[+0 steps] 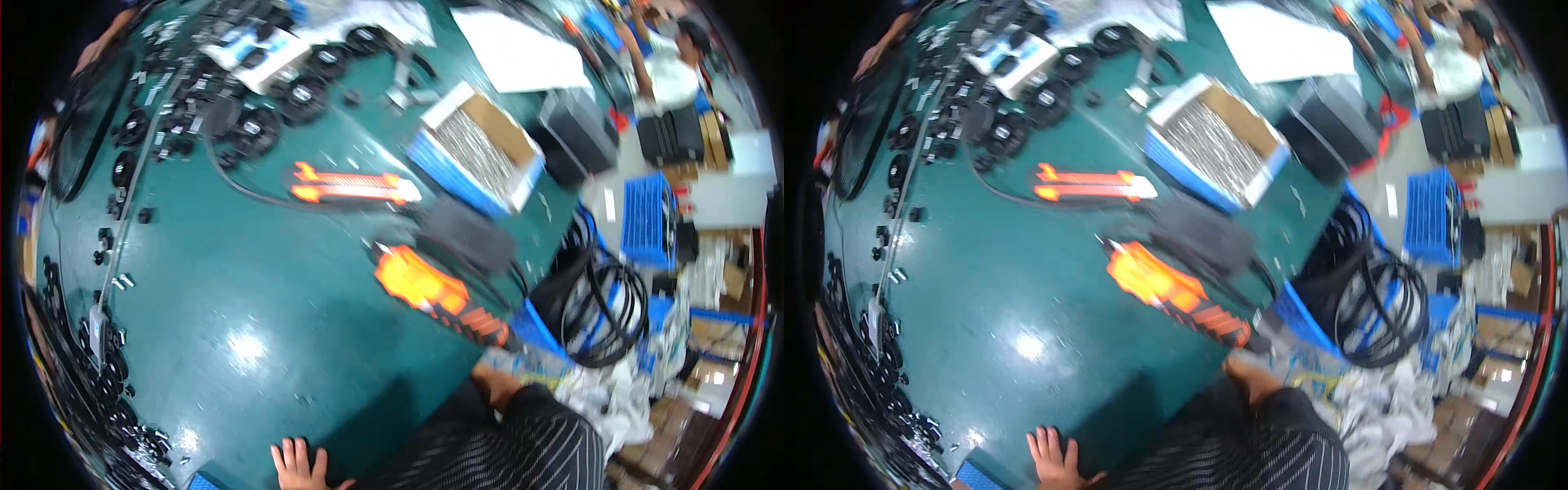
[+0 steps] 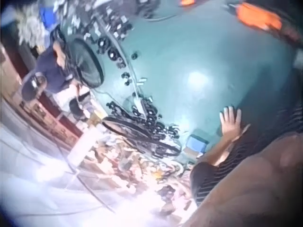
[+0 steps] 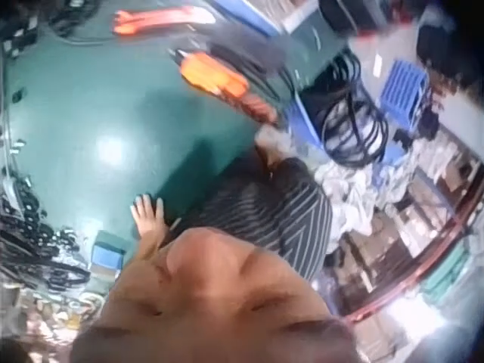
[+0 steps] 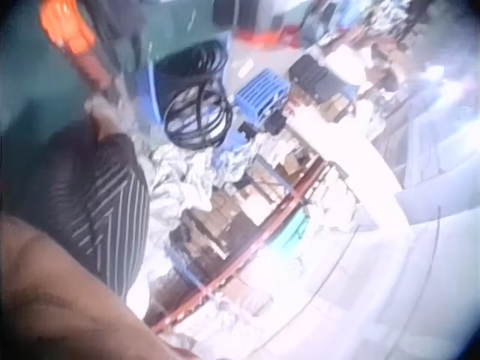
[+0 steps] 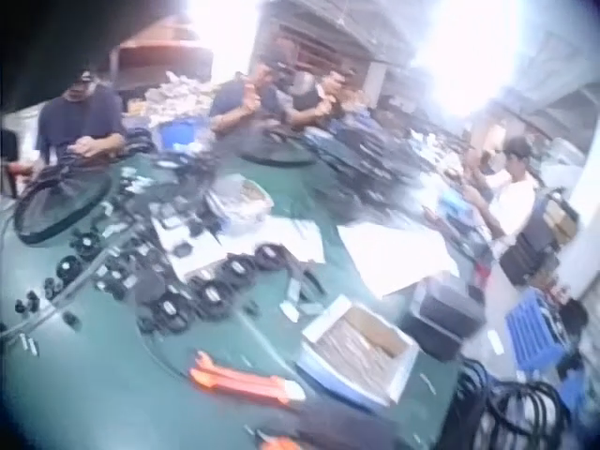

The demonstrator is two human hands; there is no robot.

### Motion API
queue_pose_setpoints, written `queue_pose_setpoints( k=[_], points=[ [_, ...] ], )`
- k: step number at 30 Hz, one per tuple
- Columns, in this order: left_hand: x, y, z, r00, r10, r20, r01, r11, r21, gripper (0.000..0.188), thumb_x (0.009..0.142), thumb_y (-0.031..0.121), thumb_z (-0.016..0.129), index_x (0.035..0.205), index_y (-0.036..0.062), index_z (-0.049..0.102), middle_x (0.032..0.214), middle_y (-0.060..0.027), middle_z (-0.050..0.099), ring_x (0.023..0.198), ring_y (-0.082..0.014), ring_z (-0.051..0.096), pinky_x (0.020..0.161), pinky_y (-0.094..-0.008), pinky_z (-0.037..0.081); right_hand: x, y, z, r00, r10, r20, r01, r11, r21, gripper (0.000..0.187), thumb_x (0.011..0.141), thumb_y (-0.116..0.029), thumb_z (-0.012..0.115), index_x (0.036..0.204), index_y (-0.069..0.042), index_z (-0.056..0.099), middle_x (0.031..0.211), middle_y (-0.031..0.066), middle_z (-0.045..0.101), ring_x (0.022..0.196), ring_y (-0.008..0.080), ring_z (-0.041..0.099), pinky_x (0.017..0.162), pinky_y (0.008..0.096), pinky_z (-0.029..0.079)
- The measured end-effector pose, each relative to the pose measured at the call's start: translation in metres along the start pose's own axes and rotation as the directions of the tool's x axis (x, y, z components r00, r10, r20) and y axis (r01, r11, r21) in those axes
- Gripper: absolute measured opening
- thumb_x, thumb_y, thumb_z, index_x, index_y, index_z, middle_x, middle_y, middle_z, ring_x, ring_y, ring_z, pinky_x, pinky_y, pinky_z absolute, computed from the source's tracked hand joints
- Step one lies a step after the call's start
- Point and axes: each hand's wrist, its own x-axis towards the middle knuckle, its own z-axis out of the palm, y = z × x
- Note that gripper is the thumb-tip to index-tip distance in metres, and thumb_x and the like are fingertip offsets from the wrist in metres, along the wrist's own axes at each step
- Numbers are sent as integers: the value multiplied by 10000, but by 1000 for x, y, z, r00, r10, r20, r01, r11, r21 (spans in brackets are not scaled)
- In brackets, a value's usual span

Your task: Assembling industrial fan components by attaching handles and rims to the fan grilles using an electric screwdriver.

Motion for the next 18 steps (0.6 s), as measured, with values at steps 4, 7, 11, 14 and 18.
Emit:
queue_pose_setpoints(
  k=[4, 7, 11, 14, 18],
  points=[
    [6, 16, 11, 994, -96, -48, 101, 987, 122, 1043, 728, 683, 664, 1471, 19, 357, 1509, -369, 274, 1405, -563, 251, 1119, -705, 155, 24, 10, 11, 993, -108, 52, 109, 994, -14, 369, 891, -355, 682, 952, 4, 737, 830, 81, 692, 654, 181, 628, 610, 374, 510],
    [10, 27, 10, 970, 10, -244, 27, 989, 148, 920, 865, 640, 522, 1531, 47, 293, 1538, -334, 273, 1427, -527, 246, 1141, -666, 156, 37, 21, 19, 979, -159, 127, 160, 987, 5, 367, 885, -354, 688, 942, 5, 739, 811, 83, 690, 634, 185, 623, 599, 380, 506],
    [18, 44, 7, 950, 90, -298, -9, 965, 263, 898, 890, 663, 459, 1524, 48, 298, 1541, -331, 270, 1426, -518, 257, 1153, -630, 173, 45, 40, 28, 945, -222, 242, 216, 975, 50, 365, 878, -354, 695, 930, 5, 741, 785, 85, 686, 607, 190, 617, 584, 388, 502],
    [19, 53, 8, 958, 89, -274, 11, 939, 344, 883, 892, 674, 443, 1512, 58, 315, 1549, -313, 269, 1418, -520, 270, 1147, -623, 205, 49, 56, 32, 906, -294, 303, 277, 956, 98, 363, 873, -353, 701, 921, 5, 743, 765, 86, 683, 586, 193, 612, 573, 394, 498],
    [13, 60, 9, 951, 90, -296, 24, 932, 361, 870, 895, 662, 444, 1512, 62, 315, 1558, -303, 259, 1424, -509, 267, 1152, -609, 211, 51, 73, 9, 904, -372, 209, 351, 927, 131, 361, 866, -352, 709, 908, 5, 746, 740, 88, 680, 559, 198, 605, 558, 402, 494]
  ],
)
